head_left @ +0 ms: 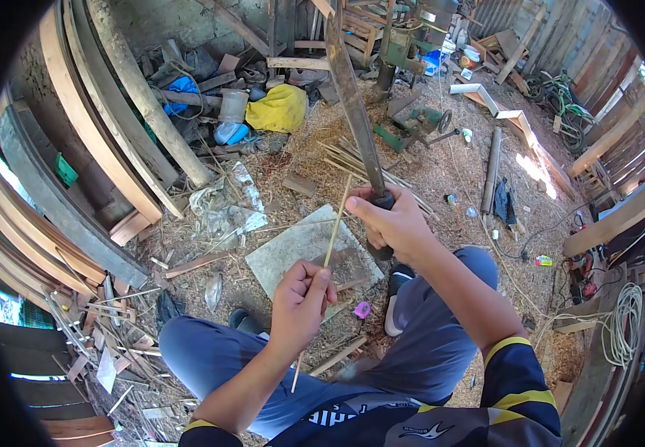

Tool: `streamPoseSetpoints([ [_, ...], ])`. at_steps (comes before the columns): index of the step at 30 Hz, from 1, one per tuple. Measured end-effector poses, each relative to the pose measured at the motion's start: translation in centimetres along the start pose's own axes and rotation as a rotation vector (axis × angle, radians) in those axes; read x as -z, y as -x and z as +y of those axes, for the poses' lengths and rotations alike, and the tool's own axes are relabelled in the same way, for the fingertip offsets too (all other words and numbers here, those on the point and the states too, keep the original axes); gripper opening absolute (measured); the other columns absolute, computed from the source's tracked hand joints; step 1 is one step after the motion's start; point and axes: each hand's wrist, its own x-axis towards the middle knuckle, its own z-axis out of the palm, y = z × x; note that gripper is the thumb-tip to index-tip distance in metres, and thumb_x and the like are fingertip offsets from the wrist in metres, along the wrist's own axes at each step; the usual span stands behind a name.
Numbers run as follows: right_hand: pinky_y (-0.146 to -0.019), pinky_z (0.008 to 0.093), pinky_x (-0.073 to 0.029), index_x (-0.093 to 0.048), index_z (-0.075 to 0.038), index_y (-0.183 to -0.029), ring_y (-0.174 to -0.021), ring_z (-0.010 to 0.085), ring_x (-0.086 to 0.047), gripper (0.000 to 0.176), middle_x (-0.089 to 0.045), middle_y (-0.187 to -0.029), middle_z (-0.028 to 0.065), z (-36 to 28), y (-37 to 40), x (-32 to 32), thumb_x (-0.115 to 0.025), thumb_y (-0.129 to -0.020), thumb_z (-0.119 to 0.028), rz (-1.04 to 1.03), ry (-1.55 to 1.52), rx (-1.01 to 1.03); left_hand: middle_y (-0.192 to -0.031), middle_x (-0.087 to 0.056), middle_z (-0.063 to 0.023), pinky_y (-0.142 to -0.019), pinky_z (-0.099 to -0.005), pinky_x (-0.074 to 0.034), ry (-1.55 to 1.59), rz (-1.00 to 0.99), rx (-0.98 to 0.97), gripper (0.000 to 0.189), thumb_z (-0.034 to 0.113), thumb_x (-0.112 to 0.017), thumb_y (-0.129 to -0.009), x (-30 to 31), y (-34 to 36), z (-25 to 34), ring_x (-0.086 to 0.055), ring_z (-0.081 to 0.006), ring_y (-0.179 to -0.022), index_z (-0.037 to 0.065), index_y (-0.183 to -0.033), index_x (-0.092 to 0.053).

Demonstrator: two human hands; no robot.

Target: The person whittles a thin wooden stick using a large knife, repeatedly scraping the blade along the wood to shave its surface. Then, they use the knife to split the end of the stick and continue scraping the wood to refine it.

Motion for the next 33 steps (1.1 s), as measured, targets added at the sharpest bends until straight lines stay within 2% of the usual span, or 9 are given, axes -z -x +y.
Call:
streamPoseSetpoints([
  [2,-0.042,0.0253,-0.028,-0.068,-0.007,-0.098,-0.045,0.0028,-0.043,0.021,-0.054,-0.062,-0.0069,0.1,0.0,0.0,-0.084,-0.093,-0.02,0.019,-0.017,0.029,-0.072,-0.062,-0.0017,-0.042,-0.0206,-0.029,-0.01,-0.031,0.004,0.016,0.019,-0.056,-0.112,-0.2,-0.3,-0.3,-0.039,-0.0025,-0.047,0.004,-0.107,-0.059],
  [5,-0.042,0.0253,-0.028,-0.067,-0.007,-0.096,-0.045,0.003,-0.043,0.02,-0.053,-0.061,-0.0067,-0.1,-0.1,0.3,-0.083,-0.094,-0.019,0.041,0.042,0.037,-0.072,-0.062,-0.0022,-0.042,-0.0207,-0.03,0.001,-0.045,0.036,0.018,0.02,-0.055,-0.112,-0.6,-0.5,-0.4,-0.04,-0.0027,-0.047,0.003,-0.108,-0.059],
  [8,-0.042,0.0266,-0.032,-0.061,-0.006,-0.1,-0.044,0.0054,-0.043,0.018,-0.05,-0.059,-0.0035,-0.8,0.0,1.0,-0.078,-0.097,-0.012,0.026,0.05,0.02,-0.072,-0.062,-0.0025,-0.044,-0.021,-0.031,0.006,-0.081,0.059,0.02,0.022,-0.053,-0.113,-0.6,-1.1,-0.6,-0.04,-0.0031,-0.047,0.003,-0.109,-0.06],
  [12,-0.041,0.027,-0.032,-0.062,-0.004,-0.101,-0.043,0.0064,-0.043,0.016,-0.049,-0.058,-0.003,-1.3,0.3,1.9,-0.076,-0.098,-0.011,0.067,-0.01,0.032,-0.072,-0.062,-0.0029,-0.046,-0.0211,-0.031,-0.036,-0.105,0.034,0.022,0.023,-0.05,-0.114,-1.1,-1.9,-0.7,-0.04,-0.0032,-0.049,0.004,-0.111,-0.06],
  [21,-0.04,0.0269,-0.035,-0.066,-0.007,-0.099,-0.041,0.0068,-0.045,0.014,-0.05,-0.059,-0.0036,-1.5,0.8,3.7,-0.077,-0.096,-0.014,0.179,-0.09,0.1,-0.083,-0.066,-0.0058,-0.053,-0.0217,-0.037,0.15,-0.14,-0.152,0.018,0.022,-0.046,-0.115,-1.0,-4.5,0.3,-0.045,-0.0049,-0.059,0.01,-0.123,-0.057],
  [24,-0.04,0.0264,-0.035,-0.066,-0.007,-0.097,-0.041,0.0069,-0.045,0.013,-0.05,-0.059,-0.0036,-1.0,1.4,3.1,-0.077,-0.096,-0.014,0.193,-0.038,0.047,-0.088,-0.068,-0.0088,-0.06,-0.0255,-0.043,0.288,-0.172,-0.237,0.016,0.021,-0.047,-0.115,-0.5,-4.7,1.1,-0.05,-0.0091,-0.065,0.01,-0.124,-0.055],
  [27,-0.04,0.0267,-0.036,-0.069,-0.004,-0.103,-0.042,0.0069,-0.046,0.015,-0.052,-0.06,-0.0036,0.6,2.1,2.0,-0.077,-0.096,-0.015,0.13,0.014,-0.036,-0.092,-0.067,-0.0106,-0.071,-0.0321,-0.05,0.425,-0.222,-0.306,0.013,0.019,-0.049,-0.114,0.0,-4.8,2.2,-0.054,-0.0147,-0.075,0.012,-0.123,-0.054],
  [29,-0.041,0.0267,-0.036,-0.072,-0.002,-0.108,-0.043,0.007,-0.047,0.021,-0.055,-0.061,-0.0033,1.4,2.7,0.9,-0.079,-0.095,-0.016,0.105,0.076,-0.125,-0.093,-0.066,-0.0092,-0.072,-0.0335,-0.051,0.533,-0.21,-0.342,0.012,0.019,-0.05,-0.114,0.1,-4.8,2.9,-0.055,-0.0149,-0.076,0.013,-0.123,-0.054],
  [33,-0.042,0.0267,-0.035,-0.071,-0.001,-0.107,-0.044,0.0076,-0.047,0.023,-0.055,-0.061,-0.003,4.2,3.9,-0.5,-0.081,-0.093,-0.017,-0.084,0.128,-0.246,-0.097,-0.068,-0.0101,-0.077,-0.0341,-0.056,0.635,-0.194,-0.405,0.011,0.017,-0.051,-0.113,0.6,-4.7,3.4,-0.059,-0.0147,-0.081,0.012,-0.123,-0.054],
])
